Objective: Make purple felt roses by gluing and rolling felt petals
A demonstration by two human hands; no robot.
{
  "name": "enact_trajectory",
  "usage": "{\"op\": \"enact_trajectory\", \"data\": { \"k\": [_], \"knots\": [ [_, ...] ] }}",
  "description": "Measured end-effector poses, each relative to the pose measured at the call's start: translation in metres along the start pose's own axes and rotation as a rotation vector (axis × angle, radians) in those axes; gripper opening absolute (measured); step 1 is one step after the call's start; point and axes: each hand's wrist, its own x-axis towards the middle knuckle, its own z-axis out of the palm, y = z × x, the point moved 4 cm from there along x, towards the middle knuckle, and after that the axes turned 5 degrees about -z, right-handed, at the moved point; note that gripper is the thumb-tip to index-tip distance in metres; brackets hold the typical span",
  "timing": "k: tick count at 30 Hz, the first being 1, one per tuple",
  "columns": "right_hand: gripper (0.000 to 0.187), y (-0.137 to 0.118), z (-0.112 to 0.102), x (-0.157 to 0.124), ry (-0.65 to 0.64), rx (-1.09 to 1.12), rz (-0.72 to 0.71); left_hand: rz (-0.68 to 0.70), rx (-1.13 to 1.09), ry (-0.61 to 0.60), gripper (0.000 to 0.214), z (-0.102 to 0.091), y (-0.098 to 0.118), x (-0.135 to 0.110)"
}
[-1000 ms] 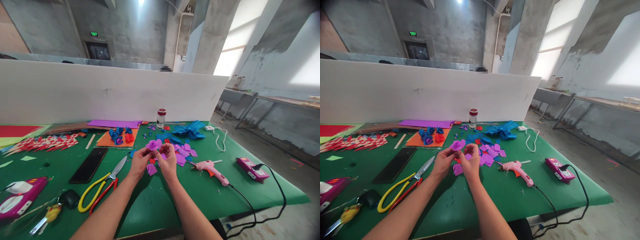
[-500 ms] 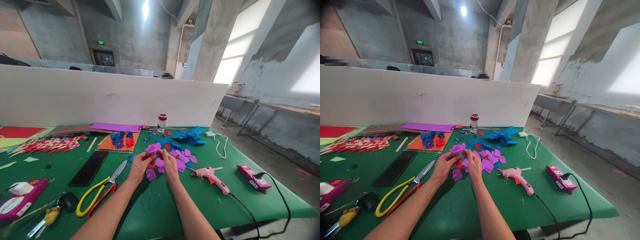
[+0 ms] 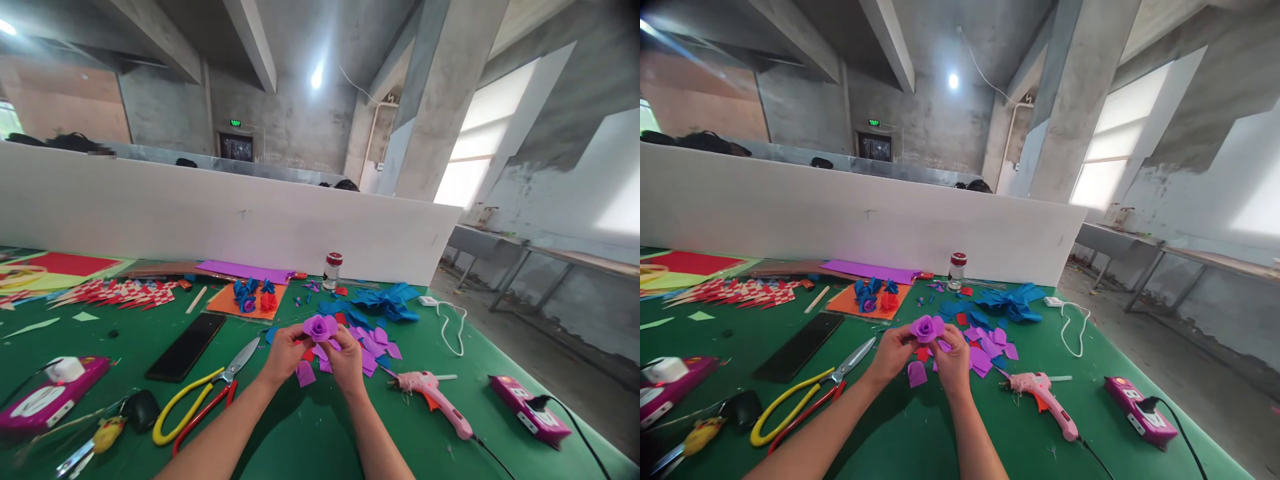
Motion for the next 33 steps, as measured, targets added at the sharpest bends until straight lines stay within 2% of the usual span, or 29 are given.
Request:
{"op": "enact_trajectory", "data": {
  "k": [2,4,7,8,12,15,21,24,26,27,29,33],
  "knots": [
    [0.012,-0.003,-0.004,0.0,0.048,-0.044,-0.064,0.019,0.043,-0.032,0.015,-0.003,0.006,0.002],
    [0.012,-0.004,-0.006,-0.002,0.08,-0.071,-0.099,-0.008,0.039,-0.001,0.02,-0.011,0.011,0.005],
    [0.015,-0.001,-0.005,-0.004,0.088,-0.031,-0.079,-0.136,-0.046,0.112,0.031,-0.026,0.018,0.008],
    [0.016,0.0,-0.003,-0.005,0.082,-0.002,-0.062,-0.187,-0.079,0.109,0.035,-0.029,0.021,0.007],
    [0.019,0.007,0.004,-0.007,0.054,0.127,0.013,-0.305,-0.106,-0.036,0.044,-0.032,0.04,0.003],
    [0.02,0.01,0.009,-0.007,0.038,0.226,0.082,-0.348,-0.092,-0.07,0.048,-0.034,0.046,0.001],
    [0.028,0.011,0.025,-0.005,-0.131,0.361,0.22,-0.377,-0.104,-0.163,0.04,-0.032,0.042,0.004],
    [0.028,0.008,0.029,-0.005,-0.21,0.366,0.256,-0.324,-0.03,-0.095,0.037,-0.039,0.047,0.006],
    [0.026,0.005,0.031,-0.007,-0.306,0.354,0.258,-0.233,0.084,0.006,0.035,-0.051,0.056,0.009],
    [0.024,0.003,0.031,-0.008,-0.355,0.341,0.248,-0.21,0.144,-0.007,0.036,-0.055,0.061,0.011],
    [0.019,0.0,0.032,-0.012,-0.433,0.306,0.206,-0.218,0.243,-0.124,0.037,-0.058,0.066,0.012],
    [0.015,-0.004,0.033,-0.016,-0.498,0.242,0.101,-0.267,0.375,-0.338,0.03,-0.057,0.074,0.008]
  ]
}}
